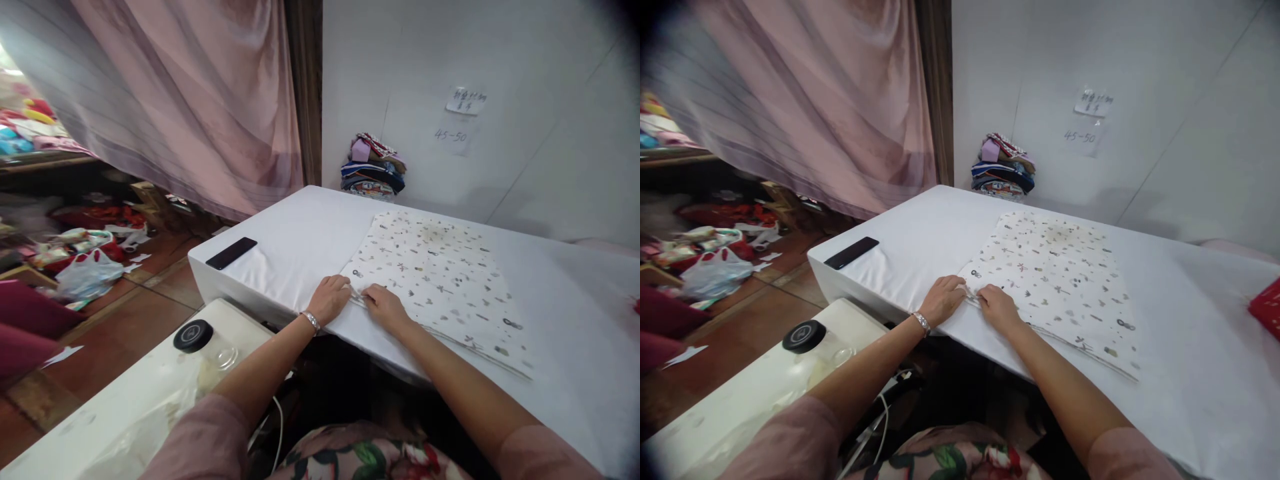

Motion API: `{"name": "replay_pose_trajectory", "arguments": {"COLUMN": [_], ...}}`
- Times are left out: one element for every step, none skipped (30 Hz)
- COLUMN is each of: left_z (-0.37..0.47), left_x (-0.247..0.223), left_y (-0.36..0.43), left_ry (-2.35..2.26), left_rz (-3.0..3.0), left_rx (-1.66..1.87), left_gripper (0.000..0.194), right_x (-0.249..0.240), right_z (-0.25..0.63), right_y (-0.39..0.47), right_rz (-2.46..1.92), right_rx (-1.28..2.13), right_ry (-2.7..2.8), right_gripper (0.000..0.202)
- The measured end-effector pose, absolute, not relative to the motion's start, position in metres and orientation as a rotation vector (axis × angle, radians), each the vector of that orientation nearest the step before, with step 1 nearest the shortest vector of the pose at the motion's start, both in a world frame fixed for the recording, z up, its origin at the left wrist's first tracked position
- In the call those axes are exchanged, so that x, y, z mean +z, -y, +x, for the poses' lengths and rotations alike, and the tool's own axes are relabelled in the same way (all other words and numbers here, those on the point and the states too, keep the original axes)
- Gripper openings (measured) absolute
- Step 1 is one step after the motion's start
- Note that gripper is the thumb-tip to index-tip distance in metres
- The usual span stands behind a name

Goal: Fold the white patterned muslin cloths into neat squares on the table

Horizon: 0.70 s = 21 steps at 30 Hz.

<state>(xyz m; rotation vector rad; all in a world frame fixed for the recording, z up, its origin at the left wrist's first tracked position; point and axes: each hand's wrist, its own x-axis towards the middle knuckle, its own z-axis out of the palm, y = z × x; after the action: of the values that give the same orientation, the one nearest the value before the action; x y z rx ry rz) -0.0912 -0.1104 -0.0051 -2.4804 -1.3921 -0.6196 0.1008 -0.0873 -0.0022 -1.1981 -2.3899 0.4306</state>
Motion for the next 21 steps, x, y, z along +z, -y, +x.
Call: {"name": "replay_pose_trajectory", "arguments": {"left_z": [-0.091,-0.091,-0.092,-0.092,-0.092,-0.092,-0.092,-0.092,-0.092,-0.092,-0.092,-0.092,-0.092,-0.091,-0.091,-0.091,-0.091,-0.091,-0.091,-0.091,-0.091], "left_x": [-0.006,-0.006,-0.007,-0.008,-0.008,-0.01,-0.011,-0.012,-0.013,-0.013,-0.014,-0.014,-0.014,-0.013,-0.013,-0.013,-0.012,-0.012,-0.011,-0.01,-0.01], "left_y": [0.11,0.11,0.109,0.108,0.107,0.106,0.104,0.103,0.102,0.101,0.1,0.099,0.098,0.097,0.096,0.095,0.094,0.093,0.093,0.092,0.092], "left_ry": [1.369,1.349,1.337,1.338,1.348,1.363,1.379,1.394,1.407,1.413,1.415,1.414,1.41,1.405,1.399,1.394,1.391,1.389,1.388,1.389,1.393], "left_rz": [-2.475,-2.478,-2.49,-2.503,-2.516,-2.525,-2.527,-2.524,-2.517,-2.512,-2.507,-2.505,-2.507,-2.511,-2.515,-2.52,-2.526,-2.531,-2.536,-2.541,-2.548], "left_rx": [-0.653,-0.674,-0.679,-0.67,-0.65,-0.626,-0.602,-0.581,-0.565,-0.553,-0.544,-0.535,-0.528,-0.524,-0.521,-0.52,-0.519,-0.518,-0.518,-0.518,-0.517], "left_gripper": [0.016,0.016,0.017,0.017,0.017,0.017,0.017,0.017,0.017,0.016,0.016,0.016,0.016,0.017,0.017,0.016,0.016,0.016,0.017,0.017,0.017], "right_x": [-0.002,-0.001,0.0,0.001,0.003,0.004,0.005,0.006,0.006,0.007,0.007,0.007,0.007,0.007,0.008,0.008,0.008,0.008,0.008,0.007,0.005], "right_z": [0.101,0.101,0.101,0.101,0.101,0.102,0.102,0.103,0.103,0.105,0.106,0.108,0.11,0.112,0.115,0.118,0.121,0.124,0.127,0.13,0.132], "right_y": [0.089,0.09,0.091,0.092,0.093,0.094,0.095,0.095,0.095,0.095,0.096,0.096,0.096,0.097,0.097,0.098,0.1,0.101,0.102,0.103,0.103], "right_rz": [-1.191,-1.184,-1.176,-1.167,-1.162,-1.161,-1.167,-1.177,-1.192,-1.208,-1.223,-1.236,-1.247,-1.255,-1.261,-1.262,-1.264,-1.267,-1.274,-1.285,-1.299], "right_rx": [0.41,0.398,0.393,0.388,0.379,0.365,0.343,0.319,0.299,0.289,0.287,0.287,0.285,0.276,0.256,0.227,0.194,0.159,0.125,0.094,0.067], "right_ry": [2.417,2.441,2.465,2.488,2.512,2.533,2.548,2.56,2.567,2.572,2.574,2.574,2.575,2.578,2.584,2.597,2.614,2.634,2.65,2.658,2.658], "right_gripper": [0.02,0.021,0.022,0.023,0.023,0.023,0.023,0.023,0.023,0.024,0.025,0.026,0.027,0.027,0.028,0.029,0.03,0.032,0.035,0.037,0.039]}}
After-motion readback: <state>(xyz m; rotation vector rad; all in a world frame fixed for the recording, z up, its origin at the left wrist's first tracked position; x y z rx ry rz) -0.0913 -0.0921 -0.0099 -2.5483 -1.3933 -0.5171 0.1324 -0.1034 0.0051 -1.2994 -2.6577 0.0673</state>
